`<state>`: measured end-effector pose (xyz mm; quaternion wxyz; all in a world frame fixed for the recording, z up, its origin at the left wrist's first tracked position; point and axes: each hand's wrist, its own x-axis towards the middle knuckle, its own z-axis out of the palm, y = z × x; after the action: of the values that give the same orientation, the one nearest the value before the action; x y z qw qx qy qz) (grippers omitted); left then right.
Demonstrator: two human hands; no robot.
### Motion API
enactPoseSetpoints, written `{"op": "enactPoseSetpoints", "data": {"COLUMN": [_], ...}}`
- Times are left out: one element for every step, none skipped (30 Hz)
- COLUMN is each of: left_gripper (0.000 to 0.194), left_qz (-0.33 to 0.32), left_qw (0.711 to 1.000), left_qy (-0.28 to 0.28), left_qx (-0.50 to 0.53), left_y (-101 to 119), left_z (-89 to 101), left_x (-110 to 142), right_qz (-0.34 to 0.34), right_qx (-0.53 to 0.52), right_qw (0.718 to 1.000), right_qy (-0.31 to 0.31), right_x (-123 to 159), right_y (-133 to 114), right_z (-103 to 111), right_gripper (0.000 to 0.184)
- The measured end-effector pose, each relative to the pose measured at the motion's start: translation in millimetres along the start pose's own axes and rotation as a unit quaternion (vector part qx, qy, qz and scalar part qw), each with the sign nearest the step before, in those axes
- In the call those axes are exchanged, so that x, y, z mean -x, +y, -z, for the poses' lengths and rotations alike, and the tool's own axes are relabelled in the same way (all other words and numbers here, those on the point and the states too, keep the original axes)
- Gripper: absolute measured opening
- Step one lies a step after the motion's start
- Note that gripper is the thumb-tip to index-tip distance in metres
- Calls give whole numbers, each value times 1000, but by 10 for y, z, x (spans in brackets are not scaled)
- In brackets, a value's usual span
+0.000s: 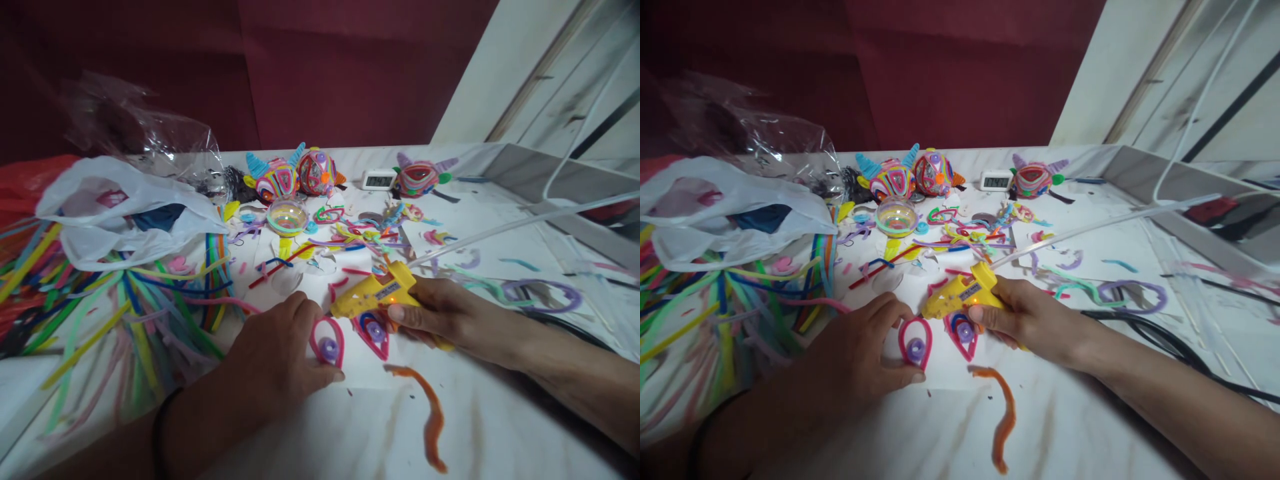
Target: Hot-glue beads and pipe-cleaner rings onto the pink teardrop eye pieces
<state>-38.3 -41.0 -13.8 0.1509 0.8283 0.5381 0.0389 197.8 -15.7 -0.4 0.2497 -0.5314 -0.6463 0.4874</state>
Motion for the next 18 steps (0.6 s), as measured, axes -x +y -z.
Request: {"op": "enactPoseSetpoints", "data": {"left_gripper": [42,42,41,41,41,40,40,40,40,40,40,40,39,39,39,38,38,38], "left_qz": [2,5,6,6,4,2,2,4,8,12,16,17,16,15,13,12,12,13], "left_qw": [1000,1000,1000,1000,1000,1000,1000,1000,1000,1000,1000,1000,1000,1000,1000,1000,1000,1000], "left_qy": [-5,-7,-7,-7,-4,-2,0,-1,-5,-8,-9,-12,-12,-10,-8,-6,-6,-7], "left_qx": [0,1,2,5,9,12,14,15,15,14,13,12,10,9,9,9,9,9], "left_y": [-1,0,2,5,9,14,20,26,32,38,42,44,45,44,41,37,34,32], "left_z": [0,1,3,6,10,14,18,23,26,29,31,31,31,31,31,32,34,36], "left_x": [-1,-2,-1,1,3,6,9,10,10,9,7,5,3,2,2,4,7,10], "right_qz": [-10,-19,-25,-27,-30,-32,-34,-36,-36,-34,-31,-27,-25,-22,-19,-17,-14,-12], "right_qx": [3,7,13,20,31,42,53,63,70,74,75,76,77,80,84,87,92,96], "right_qw": [1000,999,999,999,998,998,997,996,995,995,995,995,995,995,995,994,994,994], "right_qy": [-17,-31,-41,-43,-44,-46,-49,-53,-57,-60,-63,-63,-62,-60,-58,-57,-56,-53], "right_x": [-1,-2,-3,-2,-1,1,3,5,7,9,10,12,14,16,19,22,26,28], "right_y": [0,-1,-5,-11,-18,-25,-32,-36,-38,-36,-33,-27,-21,-14,-8,-3,1,4], "right_z": [0,2,3,5,6,7,8,8,9,9,10,11,13,15,18,22,25,29], "right_gripper": [48,49,50,51,53,54,55,57,57,58,58,58,57,56,56,55,55,54]}}
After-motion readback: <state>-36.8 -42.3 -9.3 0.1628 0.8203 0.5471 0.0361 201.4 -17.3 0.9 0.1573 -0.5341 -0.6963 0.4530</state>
